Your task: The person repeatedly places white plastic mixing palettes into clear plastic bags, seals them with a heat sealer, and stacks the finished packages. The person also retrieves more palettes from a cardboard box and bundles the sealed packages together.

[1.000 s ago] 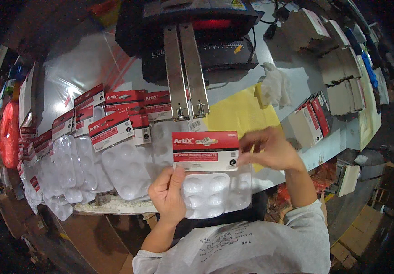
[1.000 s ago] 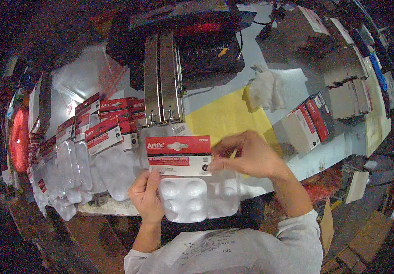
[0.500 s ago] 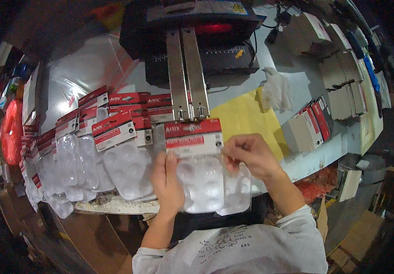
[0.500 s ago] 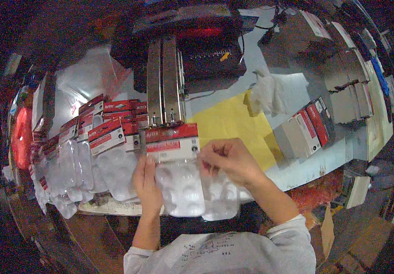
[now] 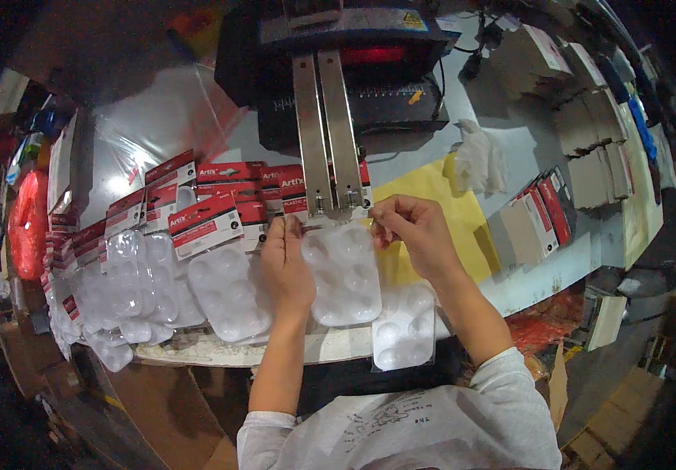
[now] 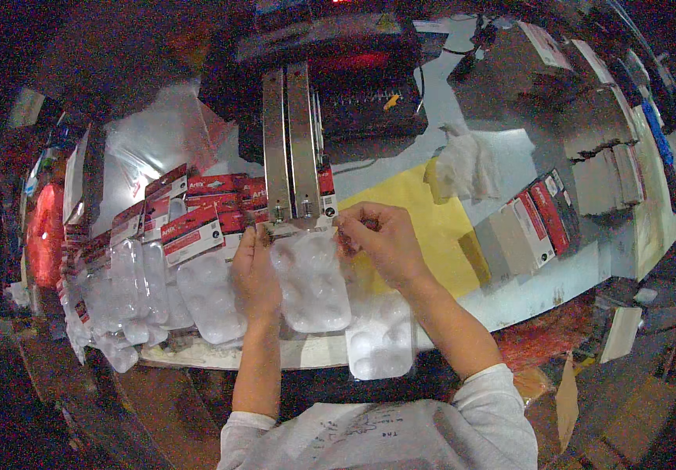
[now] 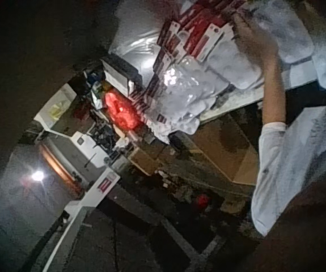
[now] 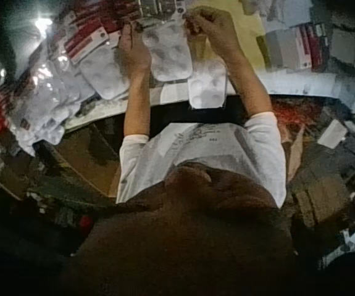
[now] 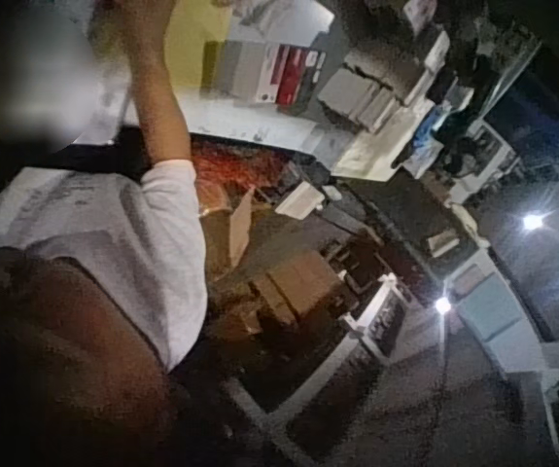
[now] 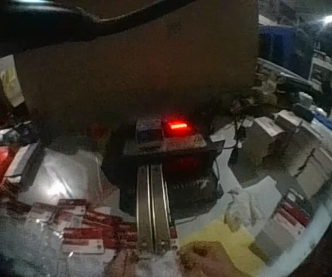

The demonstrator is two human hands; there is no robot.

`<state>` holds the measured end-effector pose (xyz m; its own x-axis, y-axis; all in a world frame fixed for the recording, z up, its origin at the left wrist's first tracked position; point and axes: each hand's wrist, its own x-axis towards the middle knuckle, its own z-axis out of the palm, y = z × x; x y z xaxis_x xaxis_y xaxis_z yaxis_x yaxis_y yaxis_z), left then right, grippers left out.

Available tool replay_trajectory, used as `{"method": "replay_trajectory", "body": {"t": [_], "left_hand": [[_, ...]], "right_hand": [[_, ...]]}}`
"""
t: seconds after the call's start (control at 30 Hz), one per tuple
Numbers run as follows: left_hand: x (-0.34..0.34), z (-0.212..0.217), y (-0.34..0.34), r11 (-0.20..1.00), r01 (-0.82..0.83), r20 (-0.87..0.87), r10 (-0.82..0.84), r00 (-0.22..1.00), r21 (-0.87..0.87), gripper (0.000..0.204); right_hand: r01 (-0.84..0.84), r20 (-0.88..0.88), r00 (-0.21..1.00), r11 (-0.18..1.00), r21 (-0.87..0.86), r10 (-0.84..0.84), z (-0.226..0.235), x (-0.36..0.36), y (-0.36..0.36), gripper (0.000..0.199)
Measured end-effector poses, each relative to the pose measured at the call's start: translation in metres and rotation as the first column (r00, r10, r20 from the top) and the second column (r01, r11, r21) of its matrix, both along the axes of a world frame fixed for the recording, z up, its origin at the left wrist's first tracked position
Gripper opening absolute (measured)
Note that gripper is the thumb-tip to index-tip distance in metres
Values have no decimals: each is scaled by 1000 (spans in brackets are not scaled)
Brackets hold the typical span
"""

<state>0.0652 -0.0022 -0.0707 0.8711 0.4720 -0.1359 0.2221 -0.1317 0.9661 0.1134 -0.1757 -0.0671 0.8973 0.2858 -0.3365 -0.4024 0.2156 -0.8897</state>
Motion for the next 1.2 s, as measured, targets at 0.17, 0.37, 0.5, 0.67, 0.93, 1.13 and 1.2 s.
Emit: {"method": "replay_trajectory", "body": {"t": [0.17,0.37,0.5,0.67,0.93,1.13,1.2], "left_hand": [[-5,-8,4,997,67,117,-71,991,44,26],[-38,62,81,828,-118,-159,242,957,549,26],[-31,77,102,126,-125,70,367,928,984,34],[-68,7,-25,629,432,-262,-349,900,646,33],[-60,14,-47,949,310,80,-313,946,55,15],[-66,49,-35,764,325,11,-385,923,-557,18],[-68,53,-32,811,358,0,-404,915,-462,15]], "right_hand": [[-101,186,969,944,-315,166,11,-1,-16,15],[637,635,757,43,-770,153,66,4,-153,63],[404,422,907,269,-875,11,37,1,-215,78],[455,477,877,216,-864,64,23,-6,-222,78],[647,647,759,183,-740,-69,48,-18,-166,48],[-41,301,904,763,-645,304,98,-41,-72,44],[-171,267,874,770,-615,407,92,-32,-44,41]]}}
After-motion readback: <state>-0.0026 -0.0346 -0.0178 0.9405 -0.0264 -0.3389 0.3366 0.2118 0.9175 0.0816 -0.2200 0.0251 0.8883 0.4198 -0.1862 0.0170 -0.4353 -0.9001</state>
